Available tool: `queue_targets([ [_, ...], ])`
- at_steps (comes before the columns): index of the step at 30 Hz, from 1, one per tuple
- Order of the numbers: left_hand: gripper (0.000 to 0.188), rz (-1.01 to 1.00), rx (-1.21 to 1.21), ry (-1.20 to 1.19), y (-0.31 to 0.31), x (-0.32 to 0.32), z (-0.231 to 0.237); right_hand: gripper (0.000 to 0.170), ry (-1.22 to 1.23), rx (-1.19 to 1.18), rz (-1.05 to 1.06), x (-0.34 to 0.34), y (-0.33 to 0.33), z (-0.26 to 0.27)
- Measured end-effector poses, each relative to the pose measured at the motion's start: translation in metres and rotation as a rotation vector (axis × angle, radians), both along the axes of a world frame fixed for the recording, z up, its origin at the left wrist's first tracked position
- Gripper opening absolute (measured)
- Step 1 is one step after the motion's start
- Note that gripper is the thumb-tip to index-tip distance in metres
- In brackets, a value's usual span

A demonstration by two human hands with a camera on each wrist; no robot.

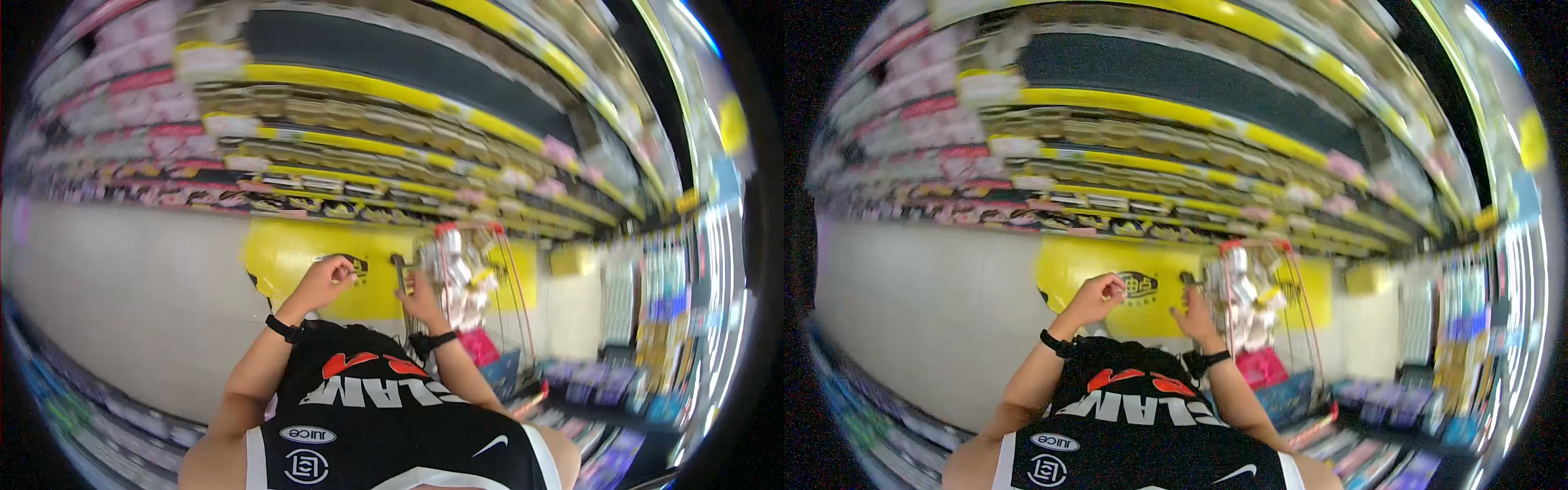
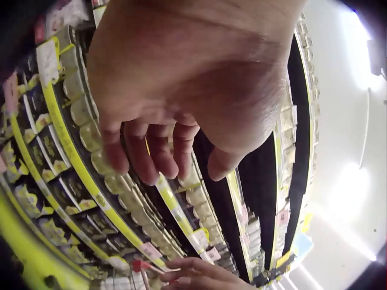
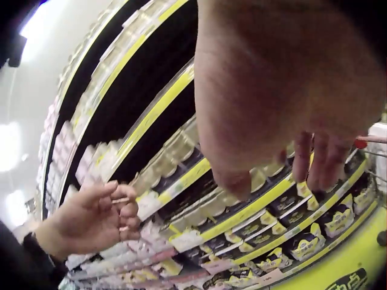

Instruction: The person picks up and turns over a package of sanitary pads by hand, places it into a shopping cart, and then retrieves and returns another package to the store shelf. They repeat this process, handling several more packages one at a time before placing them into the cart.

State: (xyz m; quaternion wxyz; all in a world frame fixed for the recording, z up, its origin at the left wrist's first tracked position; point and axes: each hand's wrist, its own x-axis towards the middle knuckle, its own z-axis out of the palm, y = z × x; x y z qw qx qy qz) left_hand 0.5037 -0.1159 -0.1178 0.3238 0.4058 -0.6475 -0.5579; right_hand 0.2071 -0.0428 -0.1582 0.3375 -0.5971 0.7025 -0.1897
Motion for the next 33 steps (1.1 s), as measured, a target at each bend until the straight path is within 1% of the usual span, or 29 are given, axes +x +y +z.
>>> queue_targets([
  [3, 0.020, 0.103, 0.043, -0.097, -0.004, 0.048, 0.003, 0.053, -0.042, -0.002, 0.496, 0.049, -0.040, 0.012],
  [6, 0.024, 0.228, -0.008, -0.090, -0.002, 0.098, 0.002, 0.045, -0.039, 0.054, 0.687, 0.088, -0.090, 0.025],
  [7, 0.024, 0.258, -0.007, -0.109, 0.000, 0.112, 0.002, 0.040, 0.025, 0.006, 0.678, 0.104, -0.107, 0.035],
  [10, 0.025, 0.363, 0.014, -0.150, 0.008, 0.159, -0.001, 0.040, 0.092, -0.137, 0.701, 0.147, -0.151, 0.067],
  [11, 0.025, 0.395, 0.029, -0.154, 0.012, 0.172, -0.002, 0.037, 0.045, -0.185, 0.712, 0.158, -0.165, 0.069],
  [12, 0.025, 0.424, 0.045, -0.159, 0.016, 0.182, -0.004, 0.036, 0.006, -0.184, 0.724, 0.171, -0.177, 0.076],
  [14, 0.024, 0.464, 0.061, -0.156, 0.022, 0.198, -0.006, 0.034, -0.073, -0.187, 0.741, 0.200, -0.197, 0.101],
  [16, 0.022, 0.520, 0.063, -0.145, 0.027, 0.211, -0.003, 0.031, -0.088, -0.227, 0.781, 0.225, -0.213, 0.121],
  [18, 0.020, 0.589, 0.062, -0.123, 0.030, 0.217, 0.000, 0.032, -0.145, -0.231, 0.799, 0.243, -0.233, 0.136],
  [19, 0.023, 0.622, 0.057, -0.144, 0.031, 0.219, 0.002, 0.030, -0.157, -0.256, 0.795, 0.255, -0.241, 0.155],
  [20, 0.023, 0.644, 0.069, -0.132, 0.031, 0.220, 0.004, 0.027, -0.215, -0.290, 0.789, 0.256, -0.260, 0.147],
  [22, 0.023, 0.681, 0.092, -0.112, 0.031, 0.219, 0.006, 0.023, -0.268, -0.344, 0.750, 0.267, -0.285, 0.174],
  [24, 0.023, 0.675, 0.132, -0.130, 0.026, 0.216, 0.003, 0.019, -0.290, -0.492, 0.721, 0.277, -0.313, 0.205],
  [26, 0.024, 0.643, 0.175, -0.117, 0.019, 0.211, 0.002, 0.017, -0.387, -0.523, 0.661, 0.277, -0.353, 0.215],
  [28, 0.025, 0.597, 0.129, -0.158, 0.003, 0.210, -0.001, 0.016, -0.382, -0.643, 0.694, 0.280, -0.383, 0.246],
  [31, 0.028, 0.569, 0.087, -0.204, -0.032, 0.211, 0.010, 0.027, -0.415, -0.761, 0.721, 0.282, -0.422, 0.271],
  [33, 0.026, 0.604, -0.014, -0.204, -0.062, 0.210, 0.017, 0.039, -0.281, -0.677, 0.687, 0.285, -0.438, 0.282],
])
